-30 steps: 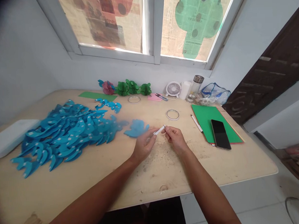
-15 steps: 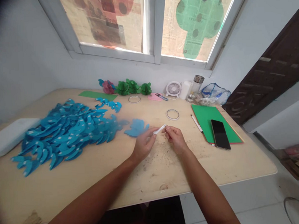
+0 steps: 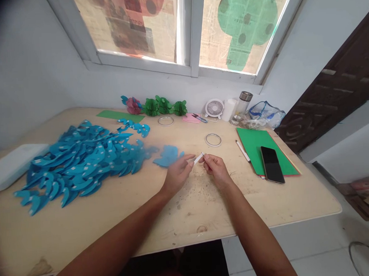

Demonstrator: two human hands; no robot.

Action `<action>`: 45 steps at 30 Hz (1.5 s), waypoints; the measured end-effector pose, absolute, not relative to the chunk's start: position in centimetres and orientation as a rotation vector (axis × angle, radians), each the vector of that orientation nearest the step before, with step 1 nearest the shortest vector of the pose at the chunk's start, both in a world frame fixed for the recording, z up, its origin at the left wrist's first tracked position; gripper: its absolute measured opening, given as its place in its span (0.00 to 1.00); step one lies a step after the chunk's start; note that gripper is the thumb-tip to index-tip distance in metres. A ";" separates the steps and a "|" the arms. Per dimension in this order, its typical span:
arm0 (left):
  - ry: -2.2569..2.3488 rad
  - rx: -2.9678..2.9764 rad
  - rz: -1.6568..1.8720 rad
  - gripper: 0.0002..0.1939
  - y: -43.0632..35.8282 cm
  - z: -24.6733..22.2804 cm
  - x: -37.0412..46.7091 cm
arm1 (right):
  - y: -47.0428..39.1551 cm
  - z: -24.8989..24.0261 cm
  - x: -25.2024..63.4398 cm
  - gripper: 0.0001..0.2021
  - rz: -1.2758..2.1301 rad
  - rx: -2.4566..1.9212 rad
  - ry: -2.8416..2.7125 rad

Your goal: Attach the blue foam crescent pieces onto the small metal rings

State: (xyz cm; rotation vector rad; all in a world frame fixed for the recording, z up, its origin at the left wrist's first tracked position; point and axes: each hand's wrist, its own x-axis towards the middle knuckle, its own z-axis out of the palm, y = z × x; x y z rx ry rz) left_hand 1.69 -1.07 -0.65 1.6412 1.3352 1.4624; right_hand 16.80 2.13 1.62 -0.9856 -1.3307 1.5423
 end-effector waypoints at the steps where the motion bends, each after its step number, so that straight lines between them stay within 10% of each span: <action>1: 1.333 1.643 1.451 0.16 -1.0 -0.6 1.7 | 2.1 1.7 16.8 0.19 1.535 -0.989 -1.339; 45: 1.256 1.484 1.514 0.07 -1.8 0.5 2.2 | 1.6 1.5 16.9 0.15 0.952 -1.030 -1.801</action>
